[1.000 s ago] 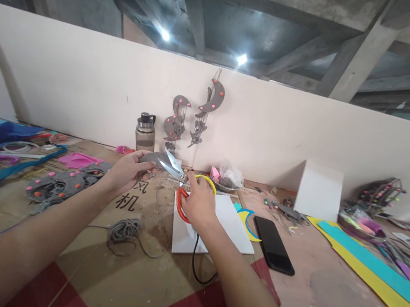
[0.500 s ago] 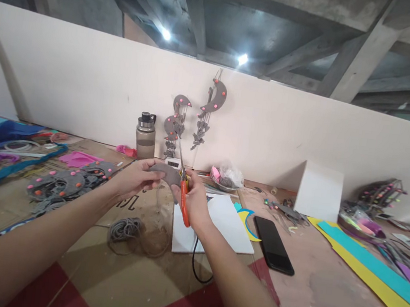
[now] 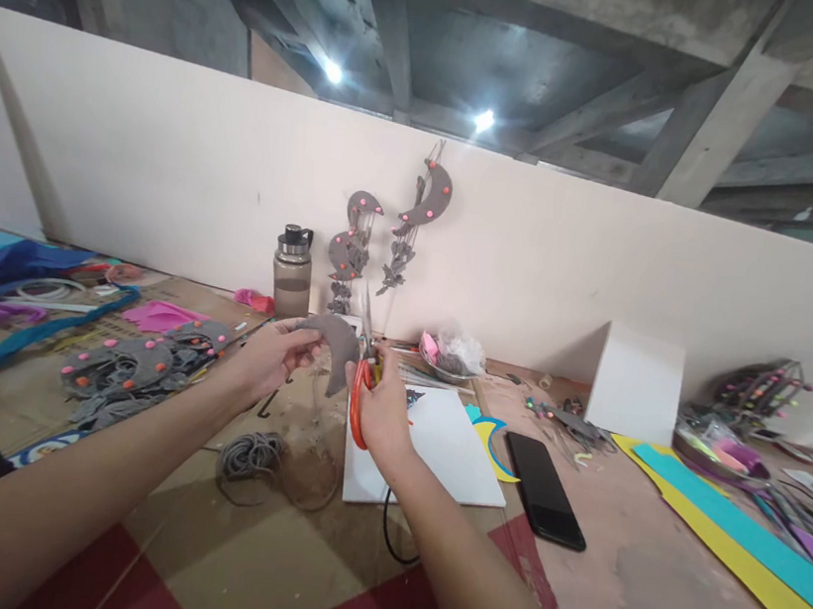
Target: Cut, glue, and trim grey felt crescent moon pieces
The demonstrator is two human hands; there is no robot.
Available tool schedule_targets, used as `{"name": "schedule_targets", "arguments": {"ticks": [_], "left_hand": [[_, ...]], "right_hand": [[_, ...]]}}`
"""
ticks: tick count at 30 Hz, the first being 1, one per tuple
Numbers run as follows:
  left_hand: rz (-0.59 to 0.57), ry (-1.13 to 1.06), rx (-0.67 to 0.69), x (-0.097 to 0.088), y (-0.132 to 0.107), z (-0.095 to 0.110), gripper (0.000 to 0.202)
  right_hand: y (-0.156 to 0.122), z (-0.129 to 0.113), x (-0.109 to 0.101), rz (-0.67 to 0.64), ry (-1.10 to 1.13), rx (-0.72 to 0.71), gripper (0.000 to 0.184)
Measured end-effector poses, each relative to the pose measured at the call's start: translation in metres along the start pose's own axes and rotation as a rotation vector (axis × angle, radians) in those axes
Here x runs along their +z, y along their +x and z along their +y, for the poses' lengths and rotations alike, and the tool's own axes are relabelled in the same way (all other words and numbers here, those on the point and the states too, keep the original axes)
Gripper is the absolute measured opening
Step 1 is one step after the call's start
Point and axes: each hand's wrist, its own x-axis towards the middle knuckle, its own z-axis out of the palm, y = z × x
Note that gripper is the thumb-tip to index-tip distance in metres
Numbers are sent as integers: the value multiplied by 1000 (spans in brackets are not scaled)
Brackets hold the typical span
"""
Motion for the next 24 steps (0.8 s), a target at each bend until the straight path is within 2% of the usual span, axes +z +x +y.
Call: {"name": "schedule_targets", "arguments": {"ticks": [4, 7, 14, 24], "left_hand": [[53, 146, 60, -6, 3, 2, 20], [28, 215, 76, -6, 3, 2, 17], [43, 148, 79, -1, 0, -1, 16], [93, 52, 84, 4, -2, 0, 16]], "right_hand": [[3, -5, -16, -56, -575, -182, 44], [3, -7, -20, -131, -860, -215, 53], [2, -4, -14, -177, -1069, -145, 57], [1, -4, -13, -248, -1172, -117, 56]]}}
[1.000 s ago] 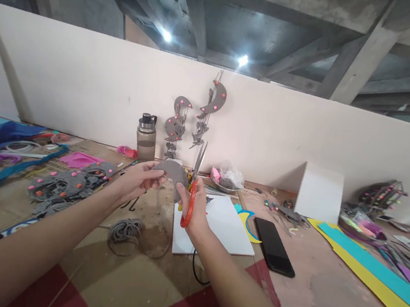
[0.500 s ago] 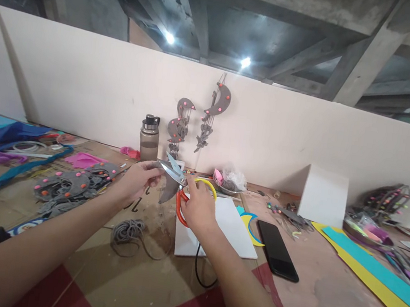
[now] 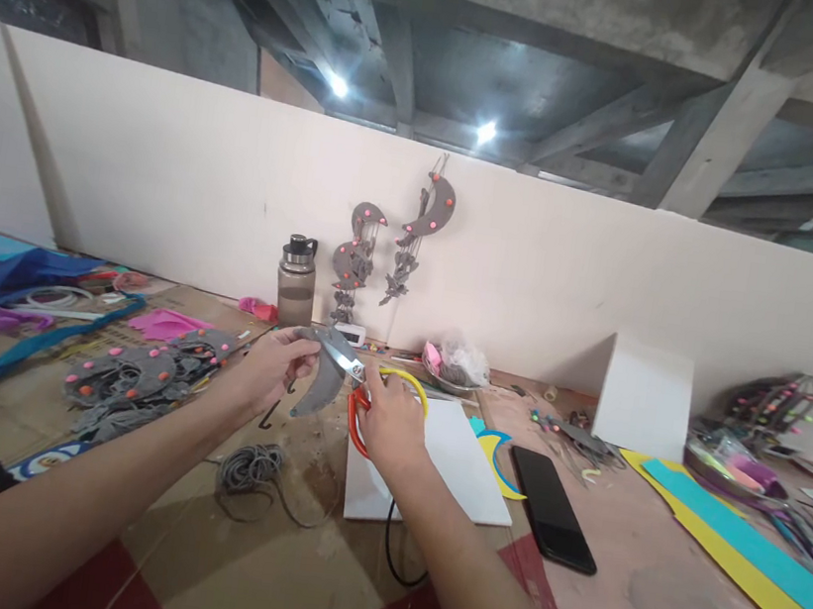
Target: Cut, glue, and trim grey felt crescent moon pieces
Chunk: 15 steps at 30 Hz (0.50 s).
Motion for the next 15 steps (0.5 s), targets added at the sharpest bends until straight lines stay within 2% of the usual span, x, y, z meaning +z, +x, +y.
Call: {"name": "schedule_targets", "arguments": {"ticks": [6, 12, 15], "left_hand": [[27, 13, 6, -4, 4, -5, 13], [-29, 39, -36, -7, 7, -5, 13], [-32, 66, -54, -11, 11, -6, 16]], "right_hand": [[0, 0, 7, 0, -10, -21, 48], [-1, 1, 12, 20, -34, -13, 39], [0, 4, 11, 19, 22, 16, 36]]}}
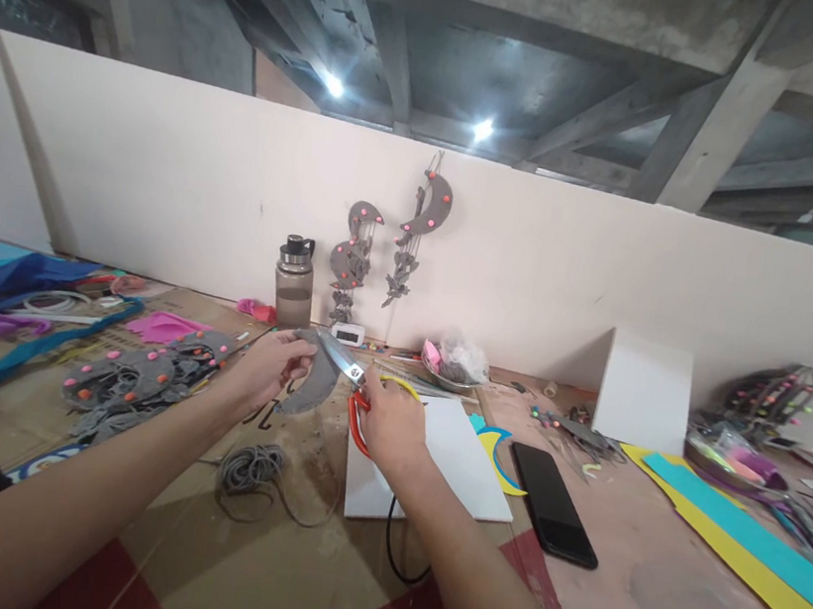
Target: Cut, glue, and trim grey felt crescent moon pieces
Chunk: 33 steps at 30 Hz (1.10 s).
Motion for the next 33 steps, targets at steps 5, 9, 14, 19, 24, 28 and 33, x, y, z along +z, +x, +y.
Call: {"name": "schedule_targets", "arguments": {"ticks": [5, 9, 14, 19, 24, 28, 33], "left_hand": [[-91, 216, -80, -23, 16, -17, 17], [-125, 473, -217, -45, 25, -34, 22], [87, 598, -99, -50, 28, -31, 24], [129, 389, 152, -33, 20, -12, 34], [-86, -24, 112, -14, 2, -1, 35], [-155, -138, 123, -11, -12, 2, 30], [-180, -250, 89, -10, -33, 2, 26]], "right_hand": [[3, 10, -11, 60, 292, 52, 36], [5, 7, -25, 98, 541, 23, 29], [5, -9, -26, -159, 809, 46, 29], [-7, -18, -18, -417, 965, 235, 45], [-26, -29, -16, -375, 616, 118, 32], [-40, -44, -9, -276, 448, 82, 28], [-55, -60, 8, -250, 293, 13, 46]]}}
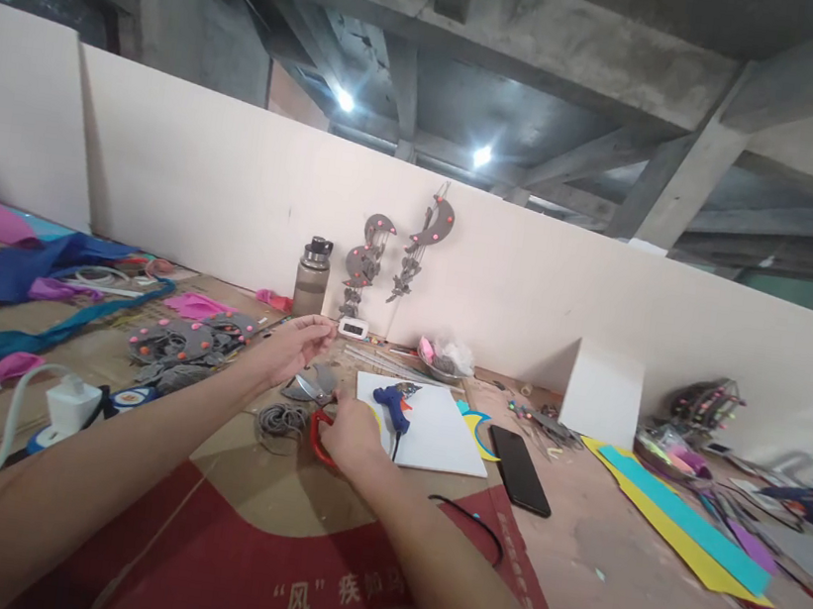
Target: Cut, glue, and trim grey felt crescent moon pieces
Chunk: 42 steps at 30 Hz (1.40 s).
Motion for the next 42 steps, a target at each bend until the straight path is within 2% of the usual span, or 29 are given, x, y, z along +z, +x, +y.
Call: {"name": "schedule_targets", "arguments": {"ticks": [5, 10, 14, 21, 25, 34, 42], "left_hand": [[-1, 60, 10, 2, -14, -1, 24], [30, 173, -22, -7, -20, -16, 25], [65, 177, -66, -12, -23, -27, 24], [79, 145, -142, -11, -25, -31, 25], [108, 121, -156, -9, -25, -31, 25], [109, 65, -57, -9, -21, -22, 20], [43, 50, -19, 4, -24, -15, 20]], "right_hand": [[-6, 2, 17, 45, 17, -45, 45], [-7, 6, 26, 77, 36, -48, 44], [-6, 7, 29, 70, 59, -71, 44], [-8, 6, 23, 18, 82, -48, 45], [-9, 6, 21, 14, 106, -50, 48], [-7, 6, 21, -11, 90, -46, 49], [-7, 8, 24, 34, 62, -70, 45]]}}
